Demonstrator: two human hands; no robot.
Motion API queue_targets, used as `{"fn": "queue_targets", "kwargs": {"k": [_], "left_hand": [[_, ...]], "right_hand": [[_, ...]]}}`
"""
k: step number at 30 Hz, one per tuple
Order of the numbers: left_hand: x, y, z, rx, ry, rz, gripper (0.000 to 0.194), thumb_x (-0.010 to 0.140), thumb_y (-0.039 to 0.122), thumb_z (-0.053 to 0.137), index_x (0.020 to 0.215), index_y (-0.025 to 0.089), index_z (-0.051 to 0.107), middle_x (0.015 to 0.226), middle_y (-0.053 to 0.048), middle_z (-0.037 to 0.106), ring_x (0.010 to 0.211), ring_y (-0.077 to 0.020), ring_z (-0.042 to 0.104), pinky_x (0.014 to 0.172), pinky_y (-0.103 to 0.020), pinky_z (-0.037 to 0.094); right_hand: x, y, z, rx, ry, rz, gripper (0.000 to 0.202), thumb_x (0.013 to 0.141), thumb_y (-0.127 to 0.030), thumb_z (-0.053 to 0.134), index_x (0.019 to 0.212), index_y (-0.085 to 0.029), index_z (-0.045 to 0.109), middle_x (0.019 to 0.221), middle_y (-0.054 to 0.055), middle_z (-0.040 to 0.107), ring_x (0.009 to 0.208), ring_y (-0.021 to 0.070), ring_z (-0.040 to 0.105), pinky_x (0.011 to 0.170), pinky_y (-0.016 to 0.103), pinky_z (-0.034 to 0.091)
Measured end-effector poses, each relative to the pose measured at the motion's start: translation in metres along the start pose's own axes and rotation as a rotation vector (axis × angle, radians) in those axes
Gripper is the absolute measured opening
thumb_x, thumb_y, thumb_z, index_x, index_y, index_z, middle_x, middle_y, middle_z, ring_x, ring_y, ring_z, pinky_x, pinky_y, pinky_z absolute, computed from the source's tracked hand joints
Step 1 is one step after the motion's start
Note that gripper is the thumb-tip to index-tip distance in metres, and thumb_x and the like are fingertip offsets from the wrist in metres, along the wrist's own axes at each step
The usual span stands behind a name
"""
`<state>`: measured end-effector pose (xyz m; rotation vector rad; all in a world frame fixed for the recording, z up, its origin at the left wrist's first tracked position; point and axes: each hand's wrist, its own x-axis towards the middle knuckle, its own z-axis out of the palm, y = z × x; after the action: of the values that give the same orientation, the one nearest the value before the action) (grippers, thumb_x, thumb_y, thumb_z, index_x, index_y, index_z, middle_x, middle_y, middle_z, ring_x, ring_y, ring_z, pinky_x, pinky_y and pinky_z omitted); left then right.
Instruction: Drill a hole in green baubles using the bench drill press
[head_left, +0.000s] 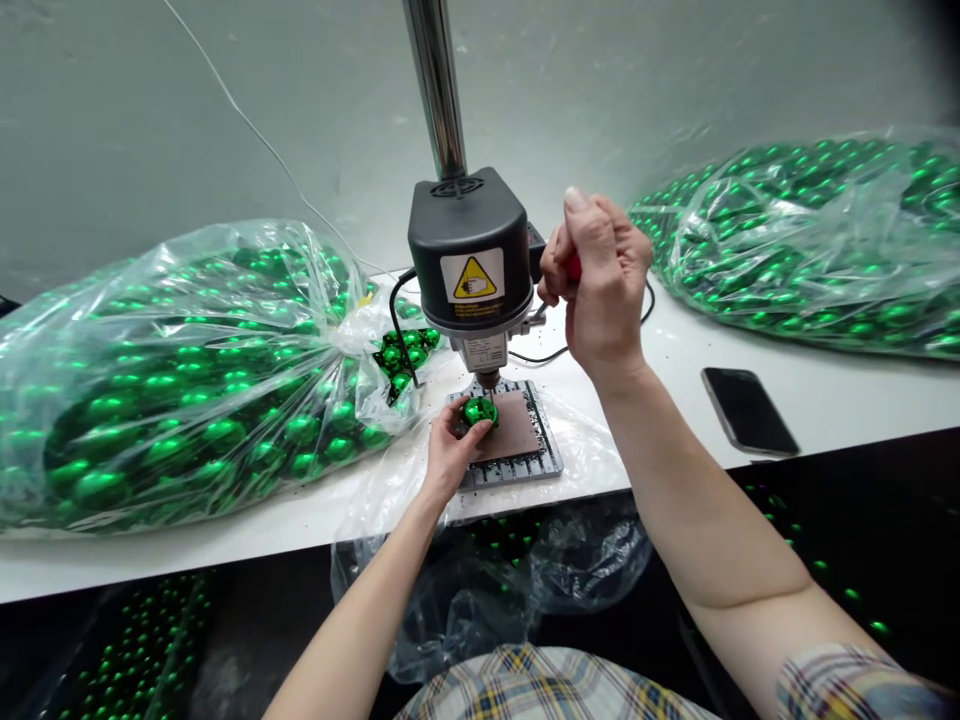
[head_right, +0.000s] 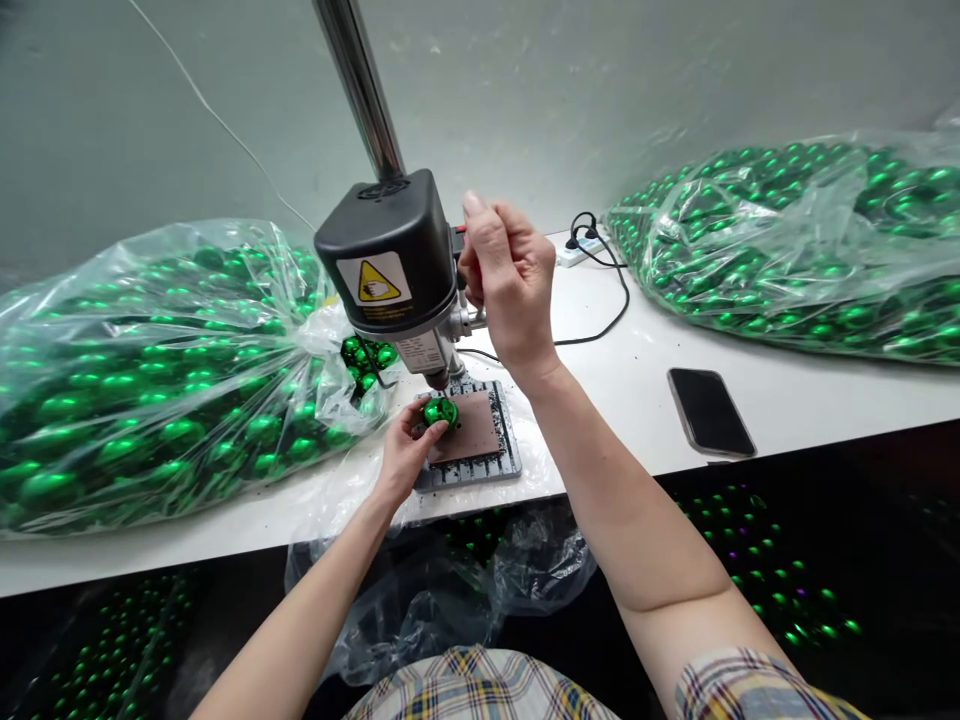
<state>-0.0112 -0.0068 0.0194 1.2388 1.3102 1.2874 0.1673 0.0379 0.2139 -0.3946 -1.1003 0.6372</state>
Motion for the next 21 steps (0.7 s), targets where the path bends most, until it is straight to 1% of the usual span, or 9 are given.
{"fn": "queue_targets", "kwargs": {"k": [4, 7, 10, 13, 16, 19, 21], "left_hand": [[0.004, -0.001, 0.004, 0.167, 0.025, 0.050, 0.056, 0.071, 0.037, 0.087, 0.122, 0.018, 0.071, 0.111, -0.011, 0.072, 0.106, -0.0256, 0.066, 0.097, -0.039, 0.052], [0.002, -0.001, 0.006, 0.286, 0.051, 0.079, 0.053, 0.070, 0.036, 0.088, 0.119, 0.020, 0.074, 0.108, -0.010, 0.068, 0.108, -0.0267, 0.062, 0.099, -0.041, 0.051], [-0.002, -0.001, 0.009, 0.352, 0.050, 0.172, 0.051, 0.068, 0.031, 0.090, 0.116, 0.023, 0.075, 0.109, -0.009, 0.065, 0.114, -0.0282, 0.058, 0.102, -0.043, 0.049], [-0.006, -0.001, 0.014, 0.368, 0.048, 0.252, 0.050, 0.066, 0.026, 0.091, 0.114, 0.024, 0.075, 0.111, -0.008, 0.062, 0.116, -0.0282, 0.057, 0.103, -0.043, 0.049], [-0.007, -0.003, 0.018, 0.333, 0.052, 0.243, 0.049, 0.068, 0.025, 0.090, 0.114, 0.023, 0.073, 0.111, -0.008, 0.063, 0.113, -0.0272, 0.060, 0.102, -0.043, 0.049], [-0.006, -0.006, 0.020, 0.295, 0.014, 0.240, 0.048, 0.071, 0.025, 0.088, 0.115, 0.022, 0.070, 0.113, -0.008, 0.065, 0.113, -0.0275, 0.062, 0.103, -0.044, 0.049], [-0.005, -0.008, 0.020, 0.269, 0.002, 0.231, 0.048, 0.072, 0.027, 0.088, 0.116, 0.021, 0.069, 0.115, -0.009, 0.066, 0.112, -0.0276, 0.063, 0.102, -0.044, 0.049]], "right_hand": [[0.001, 0.000, -0.001, -0.039, -0.017, -0.006, 0.054, 0.089, -0.060, 0.066, 0.061, -0.023, 0.040, 0.050, -0.006, 0.037, 0.040, 0.0056, 0.029, 0.037, 0.026, 0.023], [0.000, -0.003, 0.000, -0.039, -0.015, 0.019, 0.056, 0.088, -0.063, 0.066, 0.061, -0.022, 0.040, 0.050, -0.007, 0.037, 0.040, 0.0049, 0.031, 0.038, 0.024, 0.024], [0.000, -0.007, 0.002, -0.031, 0.013, 0.049, 0.057, 0.086, -0.065, 0.067, 0.061, -0.023, 0.039, 0.049, -0.007, 0.036, 0.041, 0.0048, 0.032, 0.039, 0.024, 0.024], [-0.001, -0.009, 0.004, -0.043, 0.018, 0.044, 0.056, 0.087, -0.064, 0.067, 0.061, -0.023, 0.039, 0.048, -0.007, 0.035, 0.040, 0.0050, 0.031, 0.039, 0.024, 0.023], [0.000, -0.009, 0.003, -0.055, 0.000, 0.046, 0.055, 0.088, -0.060, 0.067, 0.061, -0.023, 0.037, 0.048, -0.007, 0.034, 0.040, 0.0058, 0.031, 0.039, 0.025, 0.023], [0.001, -0.010, 0.002, -0.051, -0.008, 0.051, 0.055, 0.088, -0.057, 0.068, 0.060, -0.023, 0.036, 0.048, -0.007, 0.034, 0.040, 0.0061, 0.031, 0.039, 0.025, 0.023], [-0.001, -0.010, 0.002, -0.034, -0.010, 0.045, 0.053, 0.089, -0.052, 0.070, 0.060, -0.023, 0.036, 0.048, -0.007, 0.034, 0.040, 0.0062, 0.032, 0.039, 0.025, 0.022]]}}
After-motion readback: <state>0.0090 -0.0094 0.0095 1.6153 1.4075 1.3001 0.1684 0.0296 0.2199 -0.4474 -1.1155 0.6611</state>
